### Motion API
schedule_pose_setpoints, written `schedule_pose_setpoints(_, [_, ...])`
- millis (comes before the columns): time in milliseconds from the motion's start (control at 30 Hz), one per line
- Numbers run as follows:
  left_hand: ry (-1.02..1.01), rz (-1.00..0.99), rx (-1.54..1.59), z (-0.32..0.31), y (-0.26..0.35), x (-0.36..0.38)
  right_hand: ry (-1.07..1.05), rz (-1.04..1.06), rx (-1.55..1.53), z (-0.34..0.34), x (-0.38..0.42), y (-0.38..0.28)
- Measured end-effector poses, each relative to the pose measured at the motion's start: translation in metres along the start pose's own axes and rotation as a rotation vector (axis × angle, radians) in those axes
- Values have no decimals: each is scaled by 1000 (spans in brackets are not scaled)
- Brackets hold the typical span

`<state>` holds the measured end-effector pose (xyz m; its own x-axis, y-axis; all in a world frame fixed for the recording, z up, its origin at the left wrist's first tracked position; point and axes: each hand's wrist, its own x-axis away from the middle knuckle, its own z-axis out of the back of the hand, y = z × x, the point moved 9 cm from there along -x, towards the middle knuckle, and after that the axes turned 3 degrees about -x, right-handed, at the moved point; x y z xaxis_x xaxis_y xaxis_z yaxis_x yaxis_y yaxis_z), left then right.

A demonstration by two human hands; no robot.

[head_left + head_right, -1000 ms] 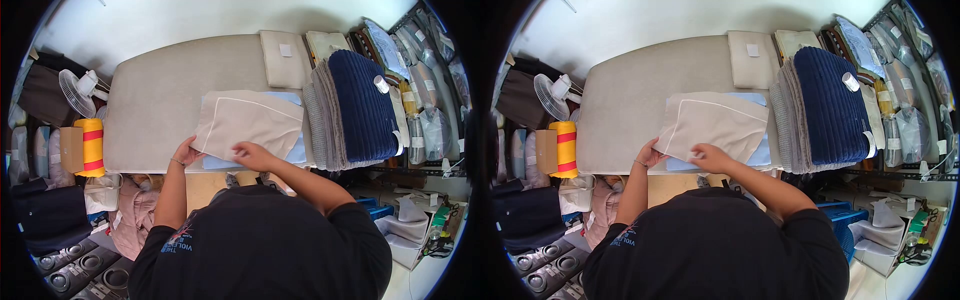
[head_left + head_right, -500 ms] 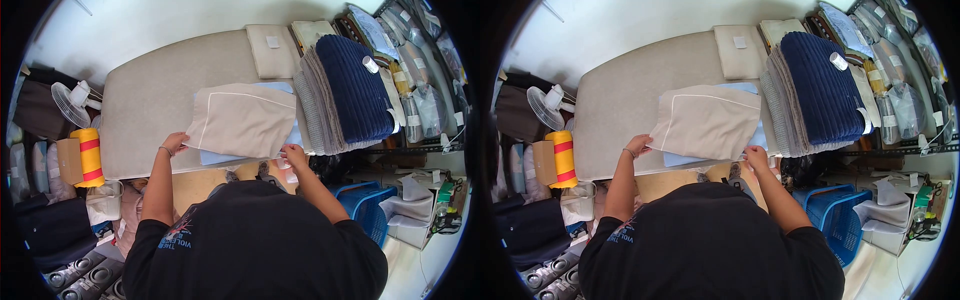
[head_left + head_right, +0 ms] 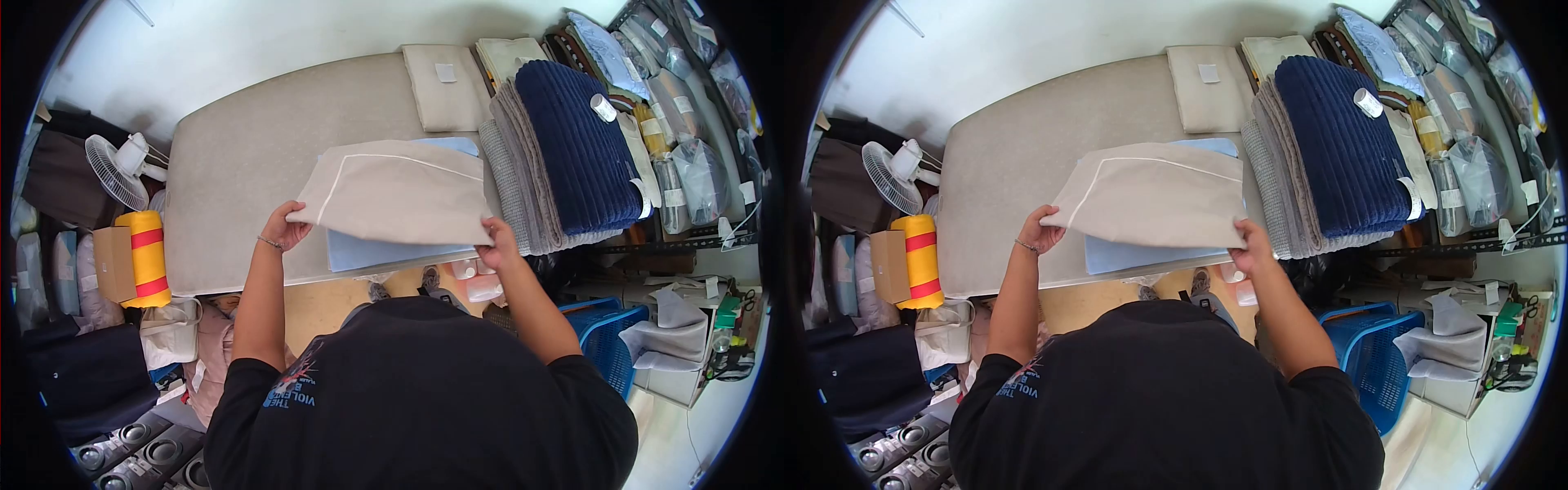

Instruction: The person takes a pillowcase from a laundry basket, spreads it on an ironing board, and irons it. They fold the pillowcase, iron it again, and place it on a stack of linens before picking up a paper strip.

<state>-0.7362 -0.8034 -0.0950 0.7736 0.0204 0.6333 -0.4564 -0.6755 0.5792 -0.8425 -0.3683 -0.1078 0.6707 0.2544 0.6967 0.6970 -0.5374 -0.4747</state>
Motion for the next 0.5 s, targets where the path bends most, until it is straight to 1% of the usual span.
schedule_pose_setpoints(33, [-50,-30,84,-10,7,2,-74,-10,-26,-10,0,-15])
schedule_pose_setpoints(67, [-48,-35,88,-15,14,1,-95,13,64,-5,-13,-35])
schedule_pose_setpoints(100, [-91,-67,122,-26,27,-2,-117,35,154,-4,-29,-54])
schedule_pose_setpoints(133, [-134,-96,156,-37,39,-4,-145,60,176,-19,-37,-74])
schedule_pose_setpoints(167, [-108,-142,168,-48,54,-5,-172,83,197,-40,-37,-96])
schedule_pose_setpoints(200, [-83,-187,180,-58,70,-6,-177,157,257,-68,-27,-120])
schedule_pose_setpoints(233, [-78,-188,181,-60,84,-9,-182,232,317,-94,-21,-140])
schedule_pose_setpoints(300, [-380,-273,109,-85,116,-3,-365,289,325,-123,-32,-176])
schedule_pose_setpoints(333, [-378,-275,110,-92,120,8,-367,287,326,-134,-20,-181])
schedule_pose_setpoints(400, [-160,-445,-133,-92,132,37,-328,471,428,-159,19,-198])
schedule_pose_setpoints(433, [-155,-446,-131,-93,123,45,-330,467,430,-154,22,-195])
schedule_pose_setpoints(500, [-152,-523,-332,-97,106,67,-286,545,586,-139,29,-188])
